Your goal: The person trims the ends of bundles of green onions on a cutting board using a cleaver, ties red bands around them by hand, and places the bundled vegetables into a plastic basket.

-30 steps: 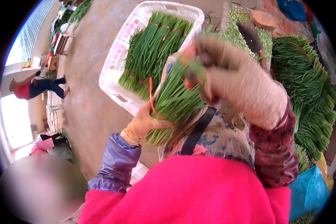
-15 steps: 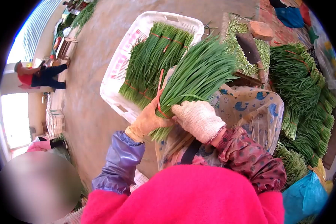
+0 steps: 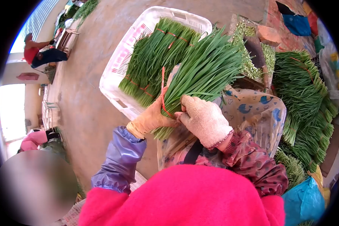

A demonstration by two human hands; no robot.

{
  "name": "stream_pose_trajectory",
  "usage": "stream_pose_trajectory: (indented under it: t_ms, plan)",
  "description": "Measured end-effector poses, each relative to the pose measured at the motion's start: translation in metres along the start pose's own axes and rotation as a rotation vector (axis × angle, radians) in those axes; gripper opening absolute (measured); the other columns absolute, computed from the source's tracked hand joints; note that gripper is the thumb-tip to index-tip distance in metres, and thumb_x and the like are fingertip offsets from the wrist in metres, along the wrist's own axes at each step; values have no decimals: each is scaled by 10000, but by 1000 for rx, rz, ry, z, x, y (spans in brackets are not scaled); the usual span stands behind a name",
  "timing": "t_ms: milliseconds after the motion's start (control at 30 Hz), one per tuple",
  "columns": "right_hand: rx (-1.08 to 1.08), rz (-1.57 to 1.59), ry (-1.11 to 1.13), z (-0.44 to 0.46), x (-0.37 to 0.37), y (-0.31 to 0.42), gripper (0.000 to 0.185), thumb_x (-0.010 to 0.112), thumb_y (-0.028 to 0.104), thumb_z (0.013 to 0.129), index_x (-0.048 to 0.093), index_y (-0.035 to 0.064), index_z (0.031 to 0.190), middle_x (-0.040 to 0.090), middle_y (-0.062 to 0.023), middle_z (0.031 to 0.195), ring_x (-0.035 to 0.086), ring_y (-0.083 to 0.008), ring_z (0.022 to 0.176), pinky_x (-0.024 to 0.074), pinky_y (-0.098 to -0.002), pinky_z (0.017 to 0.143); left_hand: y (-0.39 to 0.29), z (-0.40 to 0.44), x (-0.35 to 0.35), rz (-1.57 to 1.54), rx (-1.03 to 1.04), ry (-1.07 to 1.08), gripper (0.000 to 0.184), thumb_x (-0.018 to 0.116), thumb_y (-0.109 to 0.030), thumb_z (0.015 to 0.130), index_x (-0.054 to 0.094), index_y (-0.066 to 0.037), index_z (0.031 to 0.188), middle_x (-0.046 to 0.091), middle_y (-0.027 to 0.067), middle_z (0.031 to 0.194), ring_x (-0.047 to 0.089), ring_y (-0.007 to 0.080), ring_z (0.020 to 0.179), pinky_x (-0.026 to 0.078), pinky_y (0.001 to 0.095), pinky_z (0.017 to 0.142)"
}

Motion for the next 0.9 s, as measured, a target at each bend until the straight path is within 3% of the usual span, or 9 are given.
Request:
stream_pose_trajectory:
  t_ms: [200,333,400,467,533,633,733,833,900]
  plan:
    - [27,-344,57,29,13,6,341,621,396,918,606,56,950,695,-150,873,700,-356,830,542,-486,708,-12,-1,3,307,-24,-66,1370,965,-151,612,16,-49,1595,461,92,1468,395,210,1375,263,363,1186]
    - [-38,-505,47,30,15,9,252,607,305,943,611,54,922,689,-130,803,729,-284,820,556,-391,653,0,-1,4,106,-48,-56,1364,965,-157,616,21,-42,1593,445,86,1484,365,209,1396,248,361,1190]
    - [23,492,-158,17,-19,-6,187,575,202,963,605,34,884,640,-87,721,702,-185,757,532,-305,634,1,-2,3,65,-16,-33,1330,962,-146,619,61,-34,1592,439,82,1488,372,206,1387,251,361,1185]
    - [132,711,-13,8,-35,-17,125,603,111,911,630,-6,879,681,-97,766,678,-225,749,515,-338,689,-8,-4,1,200,25,-65,1300,951,-118,622,89,-32,1591,445,78,1481,370,193,1378,244,359,1183]
    - [140,475,391,-5,-21,-18,197,674,193,860,642,0,887,678,-116,771,674,-245,746,528,-365,713,-1,-2,2,106,-26,-31,1286,901,-71,625,50,5,1585,476,138,1440,446,204,1311,329,308,1134]
    - [-53,-210,294,-16,-2,-10,294,711,328,845,647,47,906,671,-209,802,656,-415,833,522,-494,718,-6,-1,0,245,-3,-5,1324,922,-92,610,32,4,1586,439,118,1479,371,201,1369,261,316,1165]
    - [101,-305,315,-3,15,-11,320,652,369,888,683,50,888,707,-175,810,697,-382,790,554,-482,707,-13,-1,6,212,17,87,1408,956,-115,579,-19,-14,1591,374,102,1543,291,194,1429,195,334,1199]
    - [-30,-359,490,-1,40,3,260,598,274,886,746,61,890,733,-152,836,729,-329,808,573,-469,699,-23,-4,10,302,97,101,1474,984,-152,537,-42,0,1584,296,115,1588,234,187,1462,159,332,1213]
    - [-65,-304,506,-4,53,7,253,610,270,857,752,82,949,740,-137,869,725,-330,824,571,-444,719,-25,4,16,490,204,182,1320,952,-228,558,144,-48,1586,299,130,1595,197,262,1495,103,404,1237]
Point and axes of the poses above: each hand's wrist, its own z-axis towards the middle knuckle, its own x-axis out of the palm, y = z × x, the point moved 8 cm from there along z, towards the middle knuckle
